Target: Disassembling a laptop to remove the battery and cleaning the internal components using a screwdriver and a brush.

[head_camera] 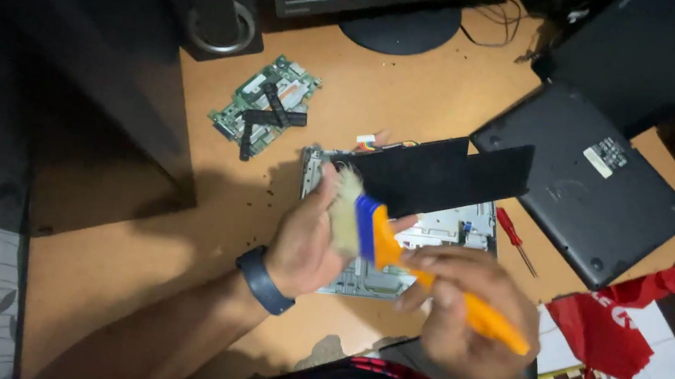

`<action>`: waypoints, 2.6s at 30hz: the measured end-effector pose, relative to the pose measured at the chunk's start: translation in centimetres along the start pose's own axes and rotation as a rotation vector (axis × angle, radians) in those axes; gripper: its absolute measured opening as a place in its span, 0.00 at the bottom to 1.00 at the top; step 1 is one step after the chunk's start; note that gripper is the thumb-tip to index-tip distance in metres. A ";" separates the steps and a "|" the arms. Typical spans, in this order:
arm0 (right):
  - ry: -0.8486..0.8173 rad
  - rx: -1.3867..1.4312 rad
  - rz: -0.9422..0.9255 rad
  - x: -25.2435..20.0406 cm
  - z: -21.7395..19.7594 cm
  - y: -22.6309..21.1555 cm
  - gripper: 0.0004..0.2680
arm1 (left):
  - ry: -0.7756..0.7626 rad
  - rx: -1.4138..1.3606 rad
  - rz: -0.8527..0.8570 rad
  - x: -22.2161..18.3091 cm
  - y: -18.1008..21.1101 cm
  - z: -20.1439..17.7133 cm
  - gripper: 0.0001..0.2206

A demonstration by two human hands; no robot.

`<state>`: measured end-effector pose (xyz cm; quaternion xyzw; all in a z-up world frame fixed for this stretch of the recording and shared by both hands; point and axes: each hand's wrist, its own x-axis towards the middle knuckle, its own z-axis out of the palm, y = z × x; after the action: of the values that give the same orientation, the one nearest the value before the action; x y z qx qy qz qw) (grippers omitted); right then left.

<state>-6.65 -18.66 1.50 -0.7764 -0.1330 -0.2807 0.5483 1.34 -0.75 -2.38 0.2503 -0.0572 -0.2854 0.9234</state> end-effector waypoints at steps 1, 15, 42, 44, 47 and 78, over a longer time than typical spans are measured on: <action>-0.057 0.233 -0.145 0.8 -1.0 2.4 0.14 | -0.046 0.013 0.031 -0.4 0.7 0.8 0.37; 0.408 -0.292 -0.326 1.7 -3.1 3.6 0.07 | 0.078 0.077 0.209 -0.9 1.8 2.0 0.34; -0.440 -0.494 -0.461 -5.6 -7.4 7.5 0.07 | 0.125 0.291 0.228 0.3 2.2 0.4 0.28; 0.084 -1.054 0.089 -7.2 -10.9 15.2 0.10 | 0.228 0.270 0.257 0.0 2.5 0.2 0.23; 0.282 -0.572 -0.269 -2.4 -11.0 8.3 0.05 | 0.257 0.322 0.307 0.1 3.5 0.0 0.15; -0.052 -1.165 0.025 0.6 -14.2 15.0 0.09 | 0.486 0.279 0.453 1.0 7.2 1.7 0.11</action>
<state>-2.54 -37.37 -6.38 -0.9581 0.0393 -0.2819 0.0306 5.35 3.04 2.62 0.4155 0.0713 0.0050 0.9068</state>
